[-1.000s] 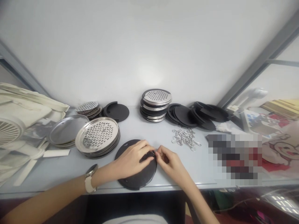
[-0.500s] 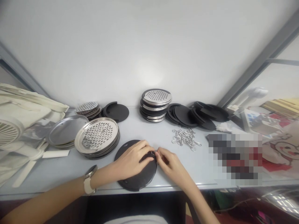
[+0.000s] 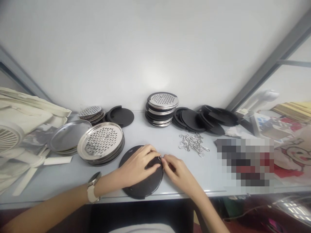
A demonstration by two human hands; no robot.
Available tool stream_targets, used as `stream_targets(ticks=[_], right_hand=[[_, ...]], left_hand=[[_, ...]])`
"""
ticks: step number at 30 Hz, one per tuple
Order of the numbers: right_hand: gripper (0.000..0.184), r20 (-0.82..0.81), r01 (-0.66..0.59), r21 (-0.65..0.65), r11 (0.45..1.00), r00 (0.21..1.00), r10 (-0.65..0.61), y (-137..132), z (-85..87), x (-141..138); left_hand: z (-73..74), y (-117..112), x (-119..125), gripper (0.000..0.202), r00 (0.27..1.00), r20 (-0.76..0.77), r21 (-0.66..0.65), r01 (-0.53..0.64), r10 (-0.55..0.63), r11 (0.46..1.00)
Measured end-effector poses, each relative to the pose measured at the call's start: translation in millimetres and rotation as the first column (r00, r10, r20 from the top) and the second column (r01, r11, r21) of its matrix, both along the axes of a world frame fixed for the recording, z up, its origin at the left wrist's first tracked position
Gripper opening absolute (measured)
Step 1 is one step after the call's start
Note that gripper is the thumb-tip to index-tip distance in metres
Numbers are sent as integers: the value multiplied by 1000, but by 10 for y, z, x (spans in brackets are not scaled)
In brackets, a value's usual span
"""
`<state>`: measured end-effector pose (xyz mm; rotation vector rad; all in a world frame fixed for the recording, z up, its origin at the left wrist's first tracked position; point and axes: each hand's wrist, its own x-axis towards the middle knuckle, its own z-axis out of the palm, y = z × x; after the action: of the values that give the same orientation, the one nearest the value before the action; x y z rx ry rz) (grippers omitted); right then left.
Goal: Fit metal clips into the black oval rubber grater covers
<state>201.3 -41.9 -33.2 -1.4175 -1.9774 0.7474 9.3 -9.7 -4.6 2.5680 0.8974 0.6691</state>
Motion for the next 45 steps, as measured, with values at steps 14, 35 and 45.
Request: stream_targets(ticks=[14,35,45], right_hand=[[33,-26,-12,-22,1000,1000,11,-6,-3,-4],[35,-98,15,-89,996,995,-24,-1,-15,12],[39,-158,104,-90,991,980,-117,14,-25,55]], left_hand=[[18,-2,4,19,998,-51,30,39,-38,999],[-21,-6,-7,22,999,-29,-62,39,-40,997],[-4,14,-28,16,998,13,-115,54,-53,992]])
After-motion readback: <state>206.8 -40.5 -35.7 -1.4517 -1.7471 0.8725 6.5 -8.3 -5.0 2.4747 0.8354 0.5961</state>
